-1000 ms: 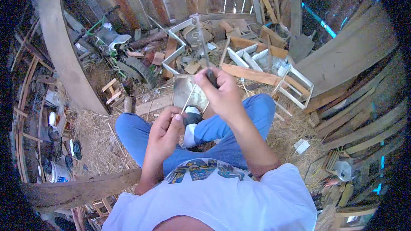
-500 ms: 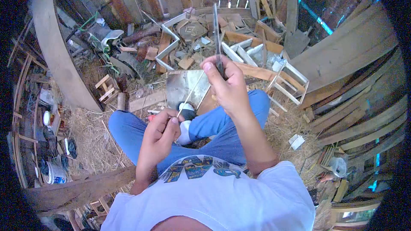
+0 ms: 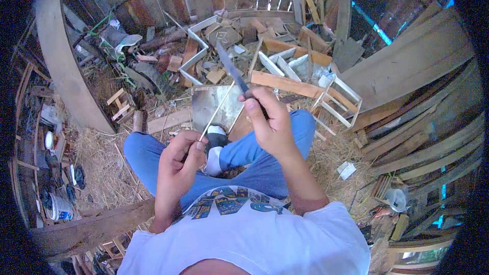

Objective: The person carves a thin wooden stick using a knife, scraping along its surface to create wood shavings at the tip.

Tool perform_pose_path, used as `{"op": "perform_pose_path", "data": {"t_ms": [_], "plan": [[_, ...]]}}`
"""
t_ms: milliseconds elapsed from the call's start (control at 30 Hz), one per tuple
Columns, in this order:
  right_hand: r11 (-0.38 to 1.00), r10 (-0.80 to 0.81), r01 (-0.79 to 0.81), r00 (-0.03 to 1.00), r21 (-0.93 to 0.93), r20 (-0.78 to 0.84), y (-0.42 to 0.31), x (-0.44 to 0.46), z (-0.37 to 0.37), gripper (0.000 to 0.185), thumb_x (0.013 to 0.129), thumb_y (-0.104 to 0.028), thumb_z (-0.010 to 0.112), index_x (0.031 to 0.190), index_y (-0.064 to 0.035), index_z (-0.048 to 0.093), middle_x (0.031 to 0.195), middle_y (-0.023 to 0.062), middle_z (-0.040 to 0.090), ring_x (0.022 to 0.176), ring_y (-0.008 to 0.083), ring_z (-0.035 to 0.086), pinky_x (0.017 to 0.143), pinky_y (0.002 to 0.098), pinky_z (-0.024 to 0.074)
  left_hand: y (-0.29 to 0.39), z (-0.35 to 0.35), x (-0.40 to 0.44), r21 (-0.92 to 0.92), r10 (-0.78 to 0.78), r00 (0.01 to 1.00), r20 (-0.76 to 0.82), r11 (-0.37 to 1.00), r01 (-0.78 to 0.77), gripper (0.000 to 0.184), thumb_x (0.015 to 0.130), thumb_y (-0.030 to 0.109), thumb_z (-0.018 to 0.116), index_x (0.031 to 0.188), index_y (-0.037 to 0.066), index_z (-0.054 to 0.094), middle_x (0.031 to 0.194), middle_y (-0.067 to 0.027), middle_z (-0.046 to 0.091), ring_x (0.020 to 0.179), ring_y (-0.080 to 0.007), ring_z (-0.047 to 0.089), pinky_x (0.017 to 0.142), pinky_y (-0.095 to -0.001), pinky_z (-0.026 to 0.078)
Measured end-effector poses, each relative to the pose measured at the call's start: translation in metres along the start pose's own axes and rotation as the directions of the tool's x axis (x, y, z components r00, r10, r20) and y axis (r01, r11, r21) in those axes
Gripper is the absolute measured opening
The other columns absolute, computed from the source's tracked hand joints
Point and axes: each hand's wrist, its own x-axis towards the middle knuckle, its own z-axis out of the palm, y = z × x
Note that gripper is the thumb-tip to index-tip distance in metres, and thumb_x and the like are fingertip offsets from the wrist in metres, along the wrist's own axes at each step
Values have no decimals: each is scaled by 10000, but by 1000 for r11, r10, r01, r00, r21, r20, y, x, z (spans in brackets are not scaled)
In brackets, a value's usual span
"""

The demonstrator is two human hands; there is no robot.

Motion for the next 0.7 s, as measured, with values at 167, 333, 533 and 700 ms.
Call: {"op": "perform_pose_path", "data": {"t_ms": [167,333,533,700], "plan": [[999,-53,52,998,-12,-22,-1,0,6,212,1049,-173,603,1082,24,676,952,92,694,850,149,631,788,299,501,-1,-3,-2,53,27,999,29,998,-29,76,1071,27,531,1111,-2,589,805,26,543,684,-40,454,607,-219,362],[999,-48,48,999,-6,-15,-6,0,7,215,1047,-177,604,1075,25,672,955,95,698,855,159,638,795,301,501,2,-4,-4,88,16,999,30,996,-19,77,1070,23,528,1105,-5,591,789,24,535,680,-40,453,597,-223,361],[998,-47,47,999,-32,-6,-6,1,5,202,1045,-156,588,1072,27,669,923,83,683,822,149,627,766,298,496,0,-3,-5,35,24,999,27,999,-25,64,1042,13,556,1077,8,610,751,19,529,684,-34,460,600,-230,374],[970,-108,95,993,-224,-47,-17,-4,9,146,1008,-139,628,948,-10,662,799,103,648,698,192,634,638,323,474,3,-2,-6,40,4,999,52,999,-6,67,1055,21,544,1077,3,605,786,20,546,695,-36,466,608,-231,388]]}}
